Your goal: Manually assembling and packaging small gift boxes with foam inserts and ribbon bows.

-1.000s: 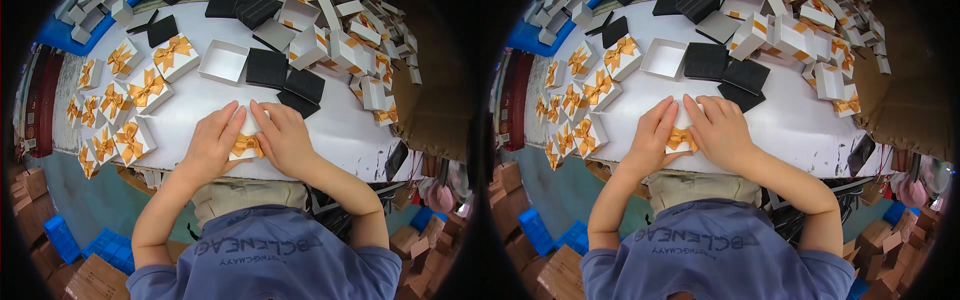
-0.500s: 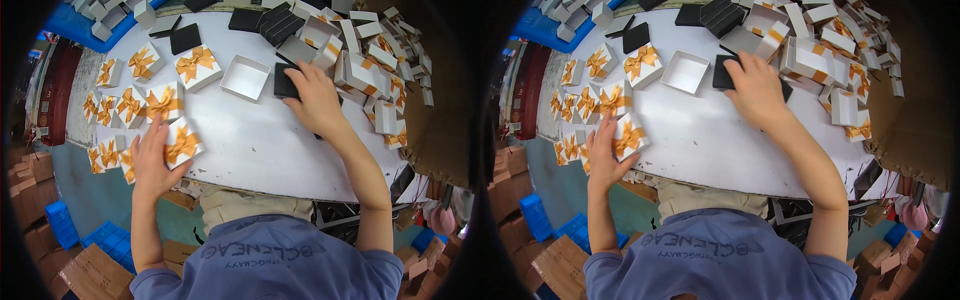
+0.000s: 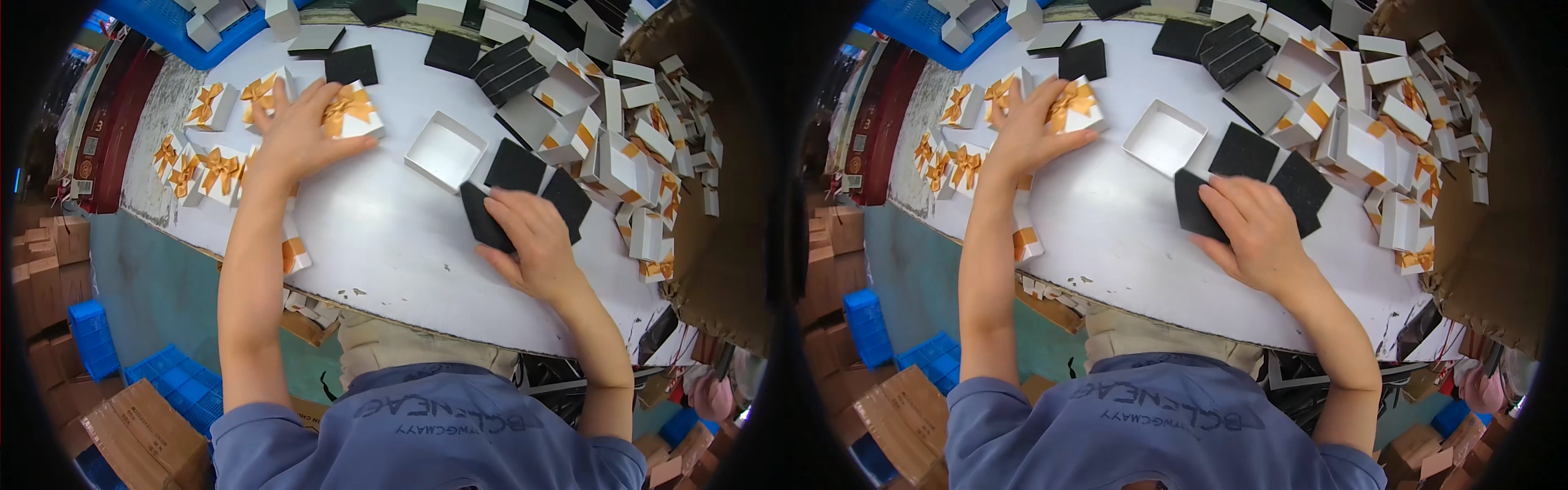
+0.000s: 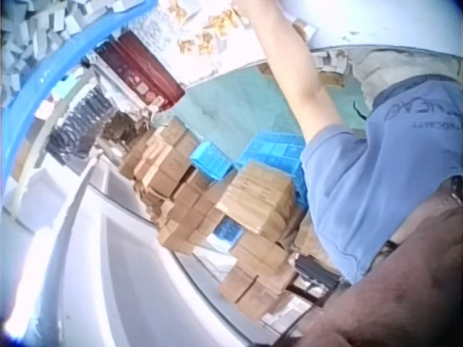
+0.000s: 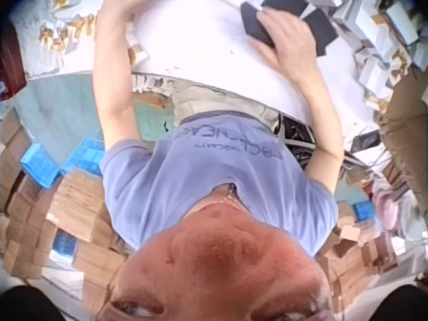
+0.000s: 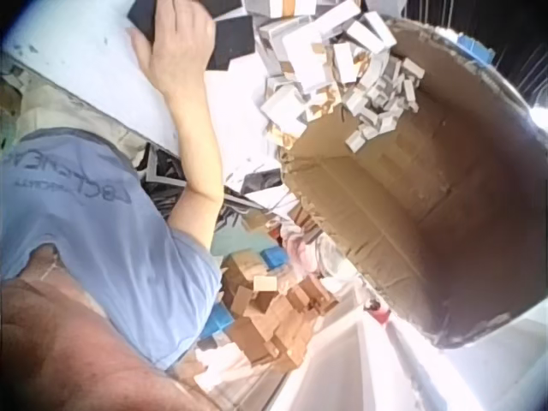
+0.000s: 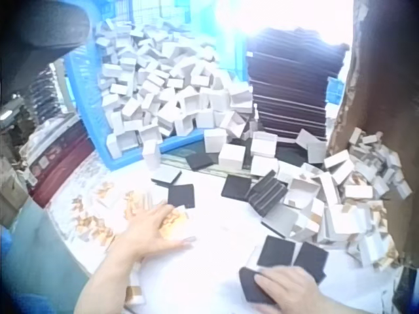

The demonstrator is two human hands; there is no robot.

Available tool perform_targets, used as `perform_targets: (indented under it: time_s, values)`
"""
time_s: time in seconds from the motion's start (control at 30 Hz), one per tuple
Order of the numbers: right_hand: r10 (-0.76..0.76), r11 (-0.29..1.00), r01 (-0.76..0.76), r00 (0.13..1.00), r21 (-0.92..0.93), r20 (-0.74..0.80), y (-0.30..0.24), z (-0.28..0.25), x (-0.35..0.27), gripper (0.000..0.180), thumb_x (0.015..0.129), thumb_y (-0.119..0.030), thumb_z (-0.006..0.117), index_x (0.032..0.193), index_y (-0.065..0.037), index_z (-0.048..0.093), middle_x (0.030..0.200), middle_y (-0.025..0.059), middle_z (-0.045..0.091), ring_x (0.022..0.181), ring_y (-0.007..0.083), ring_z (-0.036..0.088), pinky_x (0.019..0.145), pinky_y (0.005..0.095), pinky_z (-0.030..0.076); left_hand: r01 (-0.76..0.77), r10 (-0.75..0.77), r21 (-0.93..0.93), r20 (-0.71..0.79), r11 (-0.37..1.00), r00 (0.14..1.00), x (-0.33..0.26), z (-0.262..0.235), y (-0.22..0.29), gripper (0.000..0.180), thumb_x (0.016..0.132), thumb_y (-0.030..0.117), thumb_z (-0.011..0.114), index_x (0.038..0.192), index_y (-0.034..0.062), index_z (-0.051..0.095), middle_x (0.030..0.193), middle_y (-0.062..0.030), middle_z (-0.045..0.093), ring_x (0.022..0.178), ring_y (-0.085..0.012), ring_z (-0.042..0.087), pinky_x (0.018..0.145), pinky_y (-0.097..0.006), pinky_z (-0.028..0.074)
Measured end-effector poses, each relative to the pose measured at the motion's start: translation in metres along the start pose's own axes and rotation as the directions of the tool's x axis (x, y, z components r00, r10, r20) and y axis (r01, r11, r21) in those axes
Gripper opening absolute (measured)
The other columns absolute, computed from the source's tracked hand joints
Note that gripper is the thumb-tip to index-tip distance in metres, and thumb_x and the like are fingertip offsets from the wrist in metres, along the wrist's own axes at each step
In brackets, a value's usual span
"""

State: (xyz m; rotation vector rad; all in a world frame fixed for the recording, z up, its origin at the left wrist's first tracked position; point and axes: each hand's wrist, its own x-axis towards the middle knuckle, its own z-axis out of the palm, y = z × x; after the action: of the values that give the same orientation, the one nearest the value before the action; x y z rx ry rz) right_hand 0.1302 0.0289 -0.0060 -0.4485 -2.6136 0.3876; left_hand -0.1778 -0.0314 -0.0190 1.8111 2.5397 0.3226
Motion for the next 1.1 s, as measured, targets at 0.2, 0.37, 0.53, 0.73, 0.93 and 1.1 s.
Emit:
perform_targets:
  time_s: [0.2,0.37,0.53,0.73,0.93,1.1]
  values:
    - [0.607,0.684,-0.458,0.79,0.568,-0.093,0.016,0.007,0.002,0.031,0.086,-0.012,0.059,0.112,0.003,0.05,0.096,0.0133,0.062,0.088,0.0173,0.06,0.079,0.0267,0.045,0.085,-0.085,-0.01,-0.005,0.996,0.996,-0.067,-0.023,-0.035,0.074,0.061,0.05,0.073,0.12,0.01,0.053,0.12,-0.0142,0.056,0.131,-0.0405,0.025,0.105,-0.053,0.013]
    - [0.63,0.719,-0.572,0.776,0.395,-0.025,0.035,0.002,0.015,0.035,0.083,-0.013,0.063,0.113,0.0,0.051,0.098,0.0131,0.061,0.092,0.021,0.058,0.083,0.0304,0.045,0.152,-0.152,0.015,-0.021,0.988,0.988,-0.135,-0.038,-0.076,0.075,0.06,0.046,0.075,0.119,0.0052,0.052,0.12,-0.0174,0.054,0.13,-0.0393,0.029,0.106,-0.048,0.016]
    - [0.38,0.9,-0.401,0.914,-0.17,-0.142,0.027,-0.011,0.013,0.045,0.072,-0.014,0.07,0.113,-0.005,0.054,0.109,0.0153,0.057,0.098,0.0316,0.054,0.085,0.0361,0.044,0.422,-0.455,0.218,0.128,0.88,0.881,-0.177,-0.066,-0.084,0.079,0.063,0.045,0.075,0.124,0.0025,0.048,0.129,-0.0198,0.045,0.127,-0.0379,0.034,0.105,-0.048,0.02]
    - [0.183,0.949,-0.194,0.981,-0.249,-0.069,0.017,0.0,0.009,0.029,0.065,-0.009,0.07,0.093,-0.003,0.062,0.105,0.0131,0.06,0.093,0.0265,0.057,0.077,0.035,0.047,-0.285,0.234,-0.386,-0.175,0.877,0.956,-0.075,-0.047,0.03,0.078,0.066,0.036,0.077,0.129,0.0058,0.042,0.134,-0.0223,0.039,0.125,-0.0387,0.036,0.102,-0.045,0.028]
    - [0.039,0.911,-0.096,0.988,-0.402,-0.147,0.029,0.002,0.01,0.018,0.064,-0.002,0.061,0.083,-0.002,0.061,0.089,0.0106,0.064,0.077,0.0237,0.062,0.063,0.0325,0.05,-0.389,0.369,-0.443,-0.133,0.808,0.92,-0.037,0.038,0.065,0.08,0.066,0.032,0.077,0.13,0.0059,0.038,0.131,-0.0212,0.039,0.121,-0.0377,0.037,0.098,-0.043,0.03]
    - [-0.267,0.913,0.163,0.932,-0.374,-0.246,0.004,-0.018,0.006,0.01,0.064,-0.008,0.062,0.073,-0.006,0.056,0.078,0.004,0.059,0.073,0.0192,0.058,0.061,0.0293,0.045,-0.4,0.434,-0.623,-0.106,0.672,0.894,-0.068,0.037,0.068,0.096,0.064,0.034,0.078,0.137,0.0038,0.023,0.127,-0.0199,0.041,0.116,-0.0364,0.039,0.097,-0.043,0.03]
